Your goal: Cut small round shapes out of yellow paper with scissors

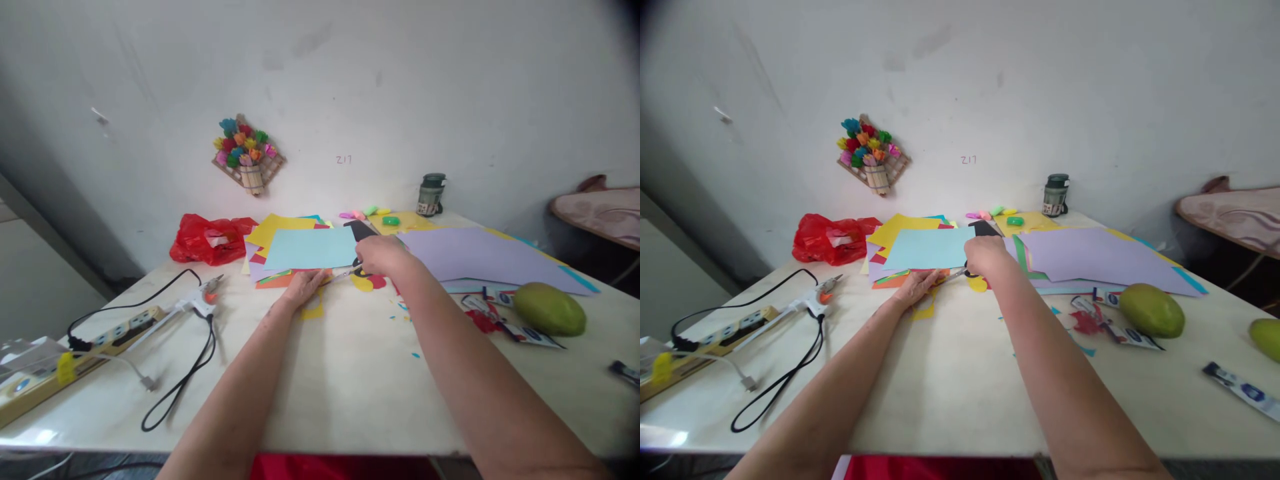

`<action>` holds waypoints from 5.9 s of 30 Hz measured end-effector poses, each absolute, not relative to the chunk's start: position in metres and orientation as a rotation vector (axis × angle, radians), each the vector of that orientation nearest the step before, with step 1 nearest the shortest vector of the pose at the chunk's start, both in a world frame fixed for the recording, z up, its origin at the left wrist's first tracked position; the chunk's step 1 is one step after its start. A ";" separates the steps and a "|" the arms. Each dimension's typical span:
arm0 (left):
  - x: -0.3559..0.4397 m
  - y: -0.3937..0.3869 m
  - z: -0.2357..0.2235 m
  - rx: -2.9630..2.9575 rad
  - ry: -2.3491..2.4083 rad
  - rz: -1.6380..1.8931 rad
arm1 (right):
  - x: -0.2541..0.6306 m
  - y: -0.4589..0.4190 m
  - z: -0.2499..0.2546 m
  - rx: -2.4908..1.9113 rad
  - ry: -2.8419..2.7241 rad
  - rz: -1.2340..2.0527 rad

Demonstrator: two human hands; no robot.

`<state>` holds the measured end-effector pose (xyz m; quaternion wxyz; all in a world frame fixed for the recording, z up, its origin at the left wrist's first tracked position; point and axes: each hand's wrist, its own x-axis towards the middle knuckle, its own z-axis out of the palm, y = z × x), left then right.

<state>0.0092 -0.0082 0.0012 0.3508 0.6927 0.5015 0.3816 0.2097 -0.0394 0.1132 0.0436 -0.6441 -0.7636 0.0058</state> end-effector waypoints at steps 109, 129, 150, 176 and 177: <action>0.003 0.004 0.002 0.587 0.680 1.370 | 0.146 -0.078 0.001 -1.470 -2.441 -0.121; 0.012 0.010 0.018 0.597 0.597 1.324 | 0.178 -0.114 0.003 -1.333 -2.617 0.154; 0.107 -0.010 0.011 0.588 0.635 1.007 | 0.309 -0.161 -0.007 -1.739 -2.365 0.035; 0.086 -0.011 0.025 0.906 0.753 1.096 | 0.269 -0.132 0.026 -1.751 -2.282 -0.343; 0.085 -0.011 0.025 0.927 0.777 1.115 | 0.263 -0.127 0.028 -1.784 -2.255 -0.296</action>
